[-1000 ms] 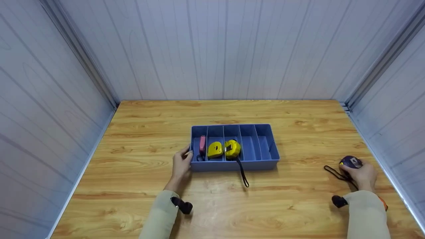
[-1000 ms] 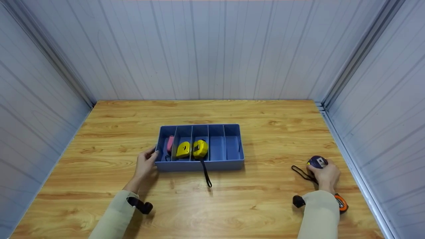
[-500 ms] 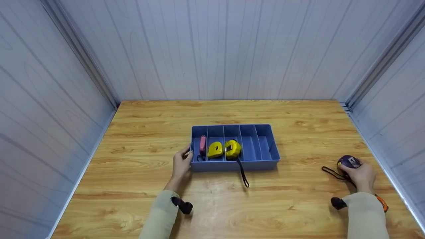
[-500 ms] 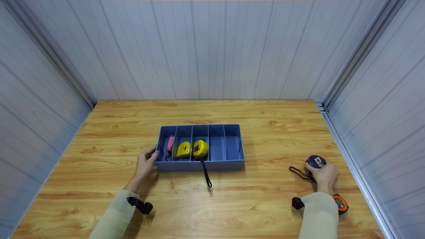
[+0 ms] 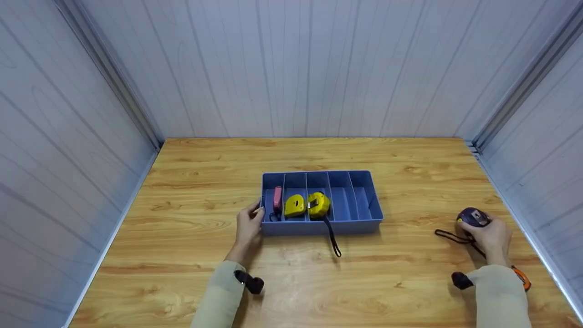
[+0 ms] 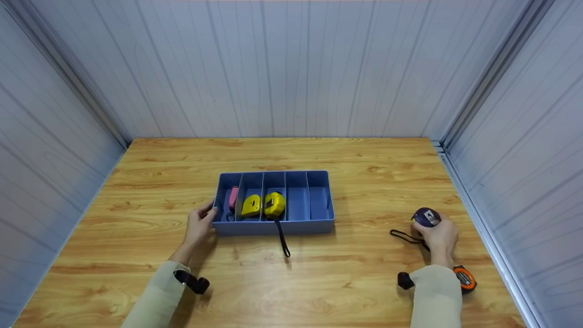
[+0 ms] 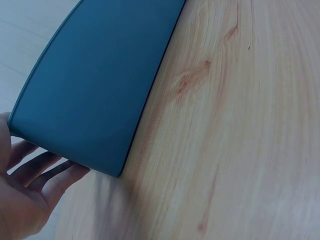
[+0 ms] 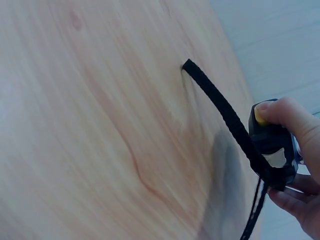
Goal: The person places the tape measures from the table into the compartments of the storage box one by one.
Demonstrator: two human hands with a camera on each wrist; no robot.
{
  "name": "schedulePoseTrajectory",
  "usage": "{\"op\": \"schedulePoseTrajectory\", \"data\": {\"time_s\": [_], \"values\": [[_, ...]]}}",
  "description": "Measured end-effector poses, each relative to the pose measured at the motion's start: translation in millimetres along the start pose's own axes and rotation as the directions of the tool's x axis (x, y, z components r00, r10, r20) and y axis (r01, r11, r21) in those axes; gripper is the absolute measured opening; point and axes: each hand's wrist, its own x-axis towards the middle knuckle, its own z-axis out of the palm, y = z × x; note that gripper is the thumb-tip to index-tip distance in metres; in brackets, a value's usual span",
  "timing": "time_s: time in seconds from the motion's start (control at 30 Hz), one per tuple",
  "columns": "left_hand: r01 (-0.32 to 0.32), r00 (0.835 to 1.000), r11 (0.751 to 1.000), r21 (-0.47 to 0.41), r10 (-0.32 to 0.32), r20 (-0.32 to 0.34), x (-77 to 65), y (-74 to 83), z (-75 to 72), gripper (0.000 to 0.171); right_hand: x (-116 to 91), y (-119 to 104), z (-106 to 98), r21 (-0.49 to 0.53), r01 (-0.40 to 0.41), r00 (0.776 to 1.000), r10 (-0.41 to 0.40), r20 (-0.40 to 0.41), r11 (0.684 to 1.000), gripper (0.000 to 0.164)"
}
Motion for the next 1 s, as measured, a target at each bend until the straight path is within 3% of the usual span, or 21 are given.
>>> {"op": "schedulePoseTrajectory", "data": {"time_s": [0.43, 0.63, 0.73, 0.9, 1.0], "values": [[0.118, 0.993, 0.979, -0.163, -0.12, 0.003, 0.9, 1.0, 2.7, 0.04, -8, -20, 1, 0.006, 0.146, 0.987, -0.146, -0.068, 0.989, 0.07], [0.157, 0.987, 0.961, -0.225, -0.158, 0.014, 0.4, 0.7, 3.3, 0.042, -14, -29, 3, 0.039, 0.164, 0.985, -0.161, -0.054, 0.986, 0.071], [0.152, 0.988, 0.964, -0.217, -0.152, 0.015, 0.3, 0.9, 2.8, 0.041, -16, -33, 4, 0.042, 0.177, 0.983, -0.174, -0.051, 0.983, 0.071], [0.102, 0.995, 0.991, -0.087, -0.102, 0.007, -1.0, 1.0, 1.2, 0.04, -20, -41, 5, 0.043, 0.221, 0.974, -0.217, -0.07, 0.974, 0.067], [0.086, 0.996, 0.995, -0.059, -0.086, 0.007, -1.4, 1.0, 1.0, 0.04, -22, -46, 6, 0.043, 0.248, 0.967, -0.244, -0.079, 0.968, 0.066]]}}
